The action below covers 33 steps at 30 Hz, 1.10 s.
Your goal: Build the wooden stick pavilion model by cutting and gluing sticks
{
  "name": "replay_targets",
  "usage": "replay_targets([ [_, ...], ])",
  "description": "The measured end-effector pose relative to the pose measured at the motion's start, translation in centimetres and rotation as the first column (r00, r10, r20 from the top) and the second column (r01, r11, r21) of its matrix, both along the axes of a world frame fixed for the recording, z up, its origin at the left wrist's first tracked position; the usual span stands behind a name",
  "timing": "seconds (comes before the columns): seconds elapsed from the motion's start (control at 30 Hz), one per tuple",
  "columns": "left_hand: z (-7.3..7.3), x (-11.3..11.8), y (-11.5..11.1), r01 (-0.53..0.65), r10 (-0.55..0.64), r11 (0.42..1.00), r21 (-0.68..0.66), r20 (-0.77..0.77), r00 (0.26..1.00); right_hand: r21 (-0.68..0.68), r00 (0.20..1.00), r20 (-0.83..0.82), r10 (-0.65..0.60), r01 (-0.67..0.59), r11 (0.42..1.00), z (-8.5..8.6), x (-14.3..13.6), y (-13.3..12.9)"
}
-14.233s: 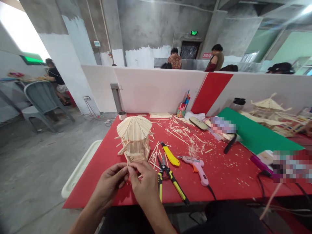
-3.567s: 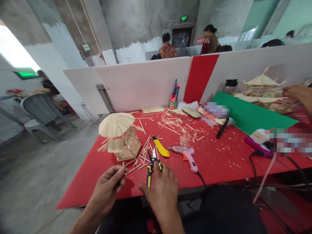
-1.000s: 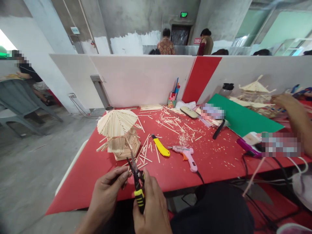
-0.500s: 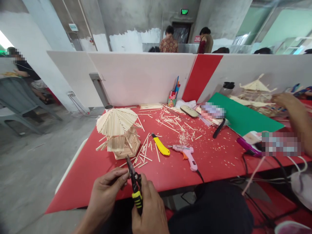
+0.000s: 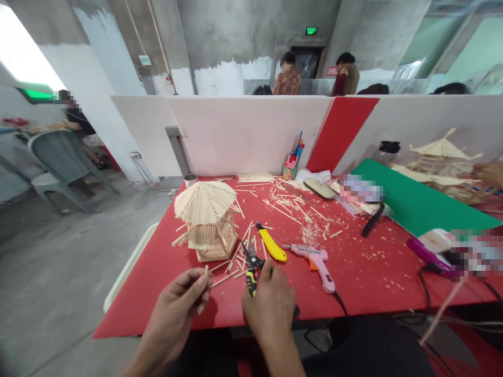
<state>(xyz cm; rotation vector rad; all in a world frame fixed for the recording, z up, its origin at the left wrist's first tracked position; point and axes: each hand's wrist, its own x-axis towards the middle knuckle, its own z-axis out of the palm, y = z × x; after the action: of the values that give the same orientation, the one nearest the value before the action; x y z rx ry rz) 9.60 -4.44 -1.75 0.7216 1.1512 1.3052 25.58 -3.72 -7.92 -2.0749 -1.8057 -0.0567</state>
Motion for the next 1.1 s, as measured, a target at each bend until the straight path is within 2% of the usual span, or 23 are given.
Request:
replay_targets([
  [0.07, 0.2, -0.7, 0.1, 0.006, -0.005, 0.999, -0.034, 0.027, 1.000, 0.094, 1.000, 0.015, 0.012, -0.013, 0.995, 0.1, -0.1, 0.0],
  [0.13, 0.4, -1.3, 0.3, -0.006, 0.009, 0.998, -0.060, 0.043, 0.999, 0.262, 0.993, -0.045, 0.109, -0.094, 0.961, 1.1, -0.5, -0.3],
  [0.2, 0.6, -1.7, 0.5, -0.035, 0.042, 0.995, -0.089, 0.076, 0.996, 0.466, 0.942, -0.130, 0.310, -0.218, 0.858, 2.7, -1.5, -0.7],
  [0.27, 0.8, -1.9, 0.7, -0.043, 0.061, 0.991, -0.123, 0.142, 0.988, 0.593, 0.839, -0.169, 0.518, -0.333, 0.733, 4.4, -3.0, -0.9],
  [0.33, 1.1, -2.1, 0.9, -0.029, 0.063, 0.987, -0.157, 0.220, 0.973, 0.653, 0.786, -0.159, 0.597, -0.370, 0.661, 5.5, -4.7, -0.7],
  [0.37, 1.2, -2.1, 0.9, -0.019, 0.061, 0.986, -0.167, 0.253, 0.966, 0.668, 0.780, -0.158, 0.605, -0.367, 0.648, 5.8, -5.4, -0.5],
  [0.47, 1.4, -2.5, 1.0, -0.003, 0.059, 0.984, -0.177, 0.308, 0.950, 0.682, 0.780, -0.155, 0.607, -0.360, 0.637, 5.9, -6.9, 0.2],
  [0.63, 1.4, -3.3, 1.1, 0.004, 0.042, 0.990, -0.142, 0.318, 0.947, 0.695, 0.759, -0.122, 0.639, -0.395, 0.602, 5.5, -7.5, 1.1],
  [0.87, 1.3, -3.7, 1.5, -0.090, 0.120, 0.986, -0.141, 0.221, 0.968, 0.670, 0.750, -0.079, 0.656, -0.447, 0.592, 5.6, -8.0, 1.5],
  [0.97, 1.2, -3.7, 1.8, -0.126, 0.153, 0.982, -0.141, 0.199, 0.968, 0.695, 0.758, -0.108, 0.644, -0.405, 0.594, 5.1, -8.5, 1.6],
  [1.1, 1.1, -3.9, 2.1, -0.078, 0.114, 0.987, -0.139, 0.269, 0.956, 0.747, 0.762, -0.160, 0.628, -0.323, 0.582, 4.3, -9.2, 1.8],
])
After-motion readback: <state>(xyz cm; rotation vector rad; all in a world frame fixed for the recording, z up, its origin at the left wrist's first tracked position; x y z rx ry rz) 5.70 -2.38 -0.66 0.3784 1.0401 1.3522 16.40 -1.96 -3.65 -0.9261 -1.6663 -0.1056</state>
